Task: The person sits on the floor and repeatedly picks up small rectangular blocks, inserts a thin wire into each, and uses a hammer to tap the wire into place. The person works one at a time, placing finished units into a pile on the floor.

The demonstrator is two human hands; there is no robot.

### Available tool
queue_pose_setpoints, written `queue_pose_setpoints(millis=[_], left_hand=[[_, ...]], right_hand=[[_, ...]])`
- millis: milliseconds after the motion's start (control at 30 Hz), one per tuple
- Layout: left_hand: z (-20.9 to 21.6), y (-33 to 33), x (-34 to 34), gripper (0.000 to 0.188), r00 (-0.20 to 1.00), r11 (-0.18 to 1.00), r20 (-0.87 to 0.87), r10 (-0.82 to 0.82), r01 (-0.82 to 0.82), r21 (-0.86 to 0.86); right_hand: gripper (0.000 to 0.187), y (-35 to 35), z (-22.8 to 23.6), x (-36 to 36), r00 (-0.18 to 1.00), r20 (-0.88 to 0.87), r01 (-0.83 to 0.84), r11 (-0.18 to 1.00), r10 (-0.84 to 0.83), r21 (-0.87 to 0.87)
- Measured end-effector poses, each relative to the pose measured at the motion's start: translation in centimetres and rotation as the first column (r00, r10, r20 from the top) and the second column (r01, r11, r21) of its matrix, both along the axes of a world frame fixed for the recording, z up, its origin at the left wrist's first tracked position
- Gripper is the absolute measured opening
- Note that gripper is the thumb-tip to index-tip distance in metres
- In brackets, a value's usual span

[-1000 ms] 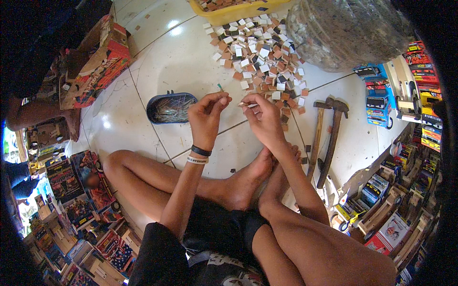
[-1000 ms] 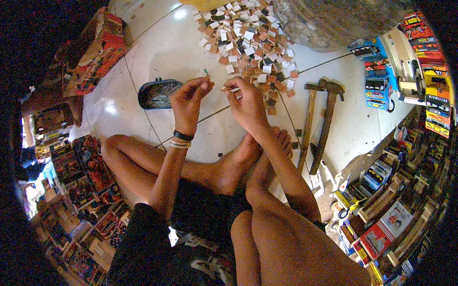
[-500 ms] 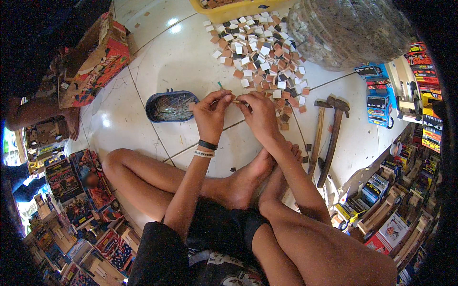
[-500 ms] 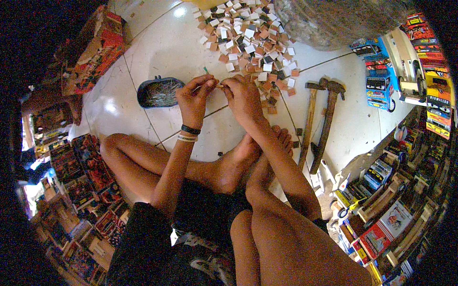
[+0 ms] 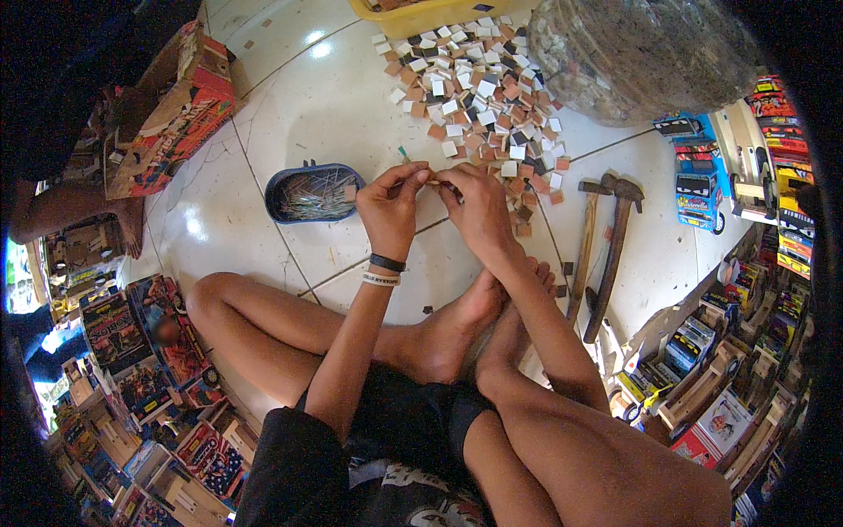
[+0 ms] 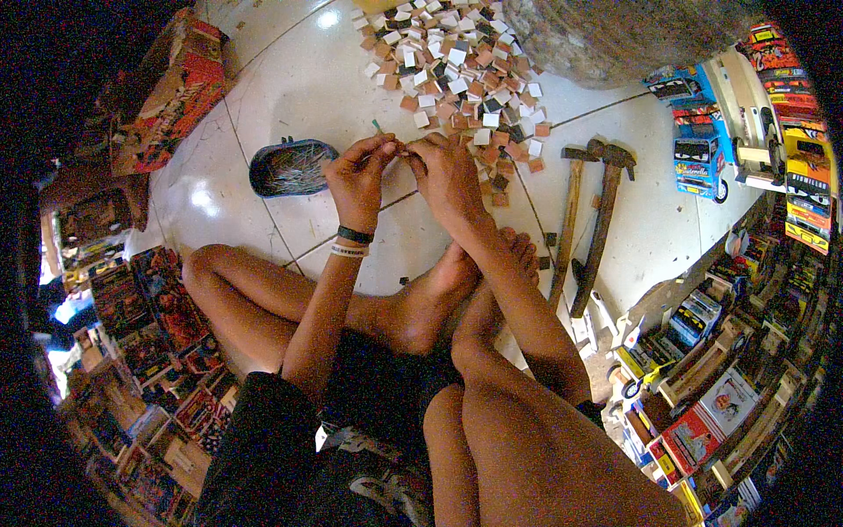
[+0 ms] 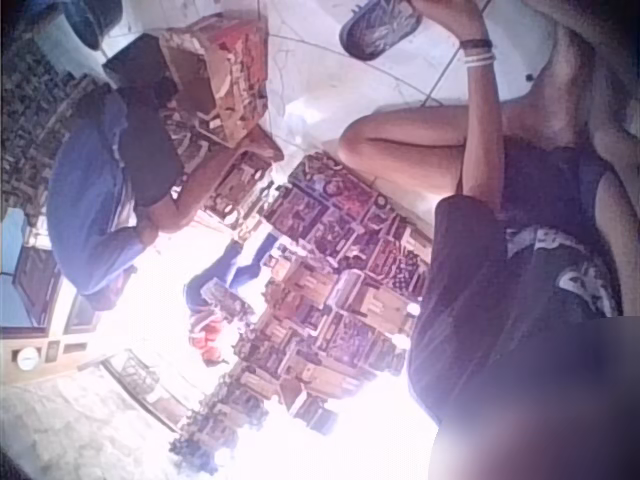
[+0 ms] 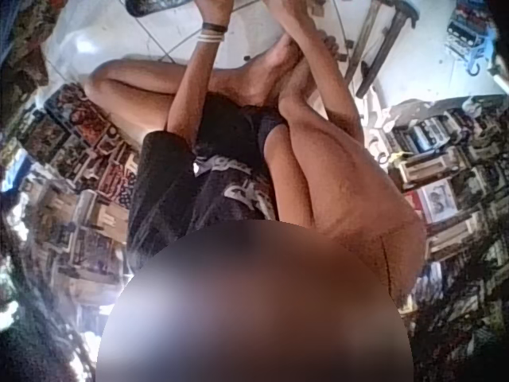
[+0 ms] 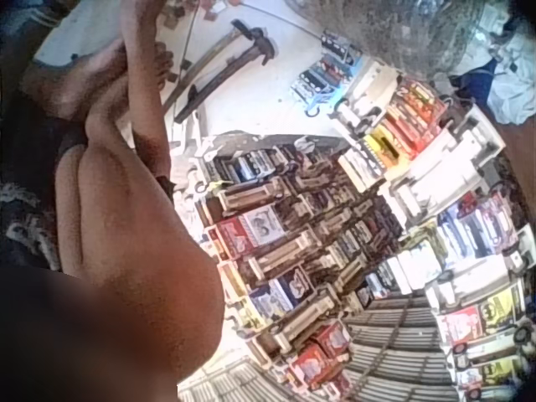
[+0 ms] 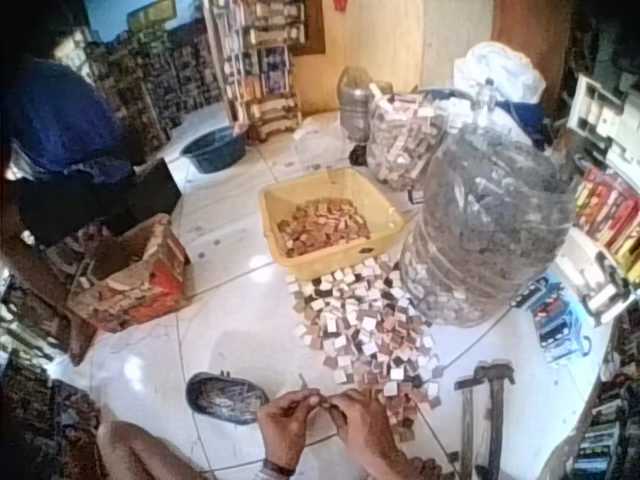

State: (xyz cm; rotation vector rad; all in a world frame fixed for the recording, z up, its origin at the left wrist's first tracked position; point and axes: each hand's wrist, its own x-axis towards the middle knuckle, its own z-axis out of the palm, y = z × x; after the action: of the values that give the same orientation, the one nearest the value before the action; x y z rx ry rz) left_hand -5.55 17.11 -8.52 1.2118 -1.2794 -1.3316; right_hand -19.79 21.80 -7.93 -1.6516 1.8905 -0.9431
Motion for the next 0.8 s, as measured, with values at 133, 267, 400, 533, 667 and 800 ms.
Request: queue_pose_setpoints(millis=[133,267,400,533,667,800], left_hand=[[0.16,0.09,0.01,0.013,0.998,0.999,0.058,-0.019,0.021,-0.032],[0.27,0.17,-0.12,0.012,0.994,0.999,0.108,-0.014,0.020,-0.051],[0.16,0.23,-0.27,0.011,0.997,0.998,0.077,-0.001,0.006,-0.059],[-0.06,0.39,-0.28,0.010,0.994,0.994,0.112,-0.006,0.018,-0.110],[-0.20,0.76,-0.39,0.010,0.986,0.994,0.167,0.012,0.007,-0.112],[-0.26,1.01,-0.43,0.010,0.982,0.979,0.184,0.034,0.004,-0.201]], right_hand=[[0.018,-0.02,0.30,-0.03,1.000,0.028,0.000,1.000,-0.001,0.016],[0.017,-0.03,0.39,-0.01,1.000,-0.003,0.002,0.999,-0.002,0.036],[0.017,0.04,0.22,0.01,1.000,0.002,0.002,1.000,-0.003,0.012],[0.017,0.07,-0.14,0.04,1.000,0.007,0.011,1.000,-0.011,0.019],[0.018,-0.09,-0.36,0.00,1.000,-0.017,0.001,0.999,-0.001,0.049],[0.025,-0.20,0.13,0.09,0.994,-0.106,0.016,0.999,-0.021,-0.046]])
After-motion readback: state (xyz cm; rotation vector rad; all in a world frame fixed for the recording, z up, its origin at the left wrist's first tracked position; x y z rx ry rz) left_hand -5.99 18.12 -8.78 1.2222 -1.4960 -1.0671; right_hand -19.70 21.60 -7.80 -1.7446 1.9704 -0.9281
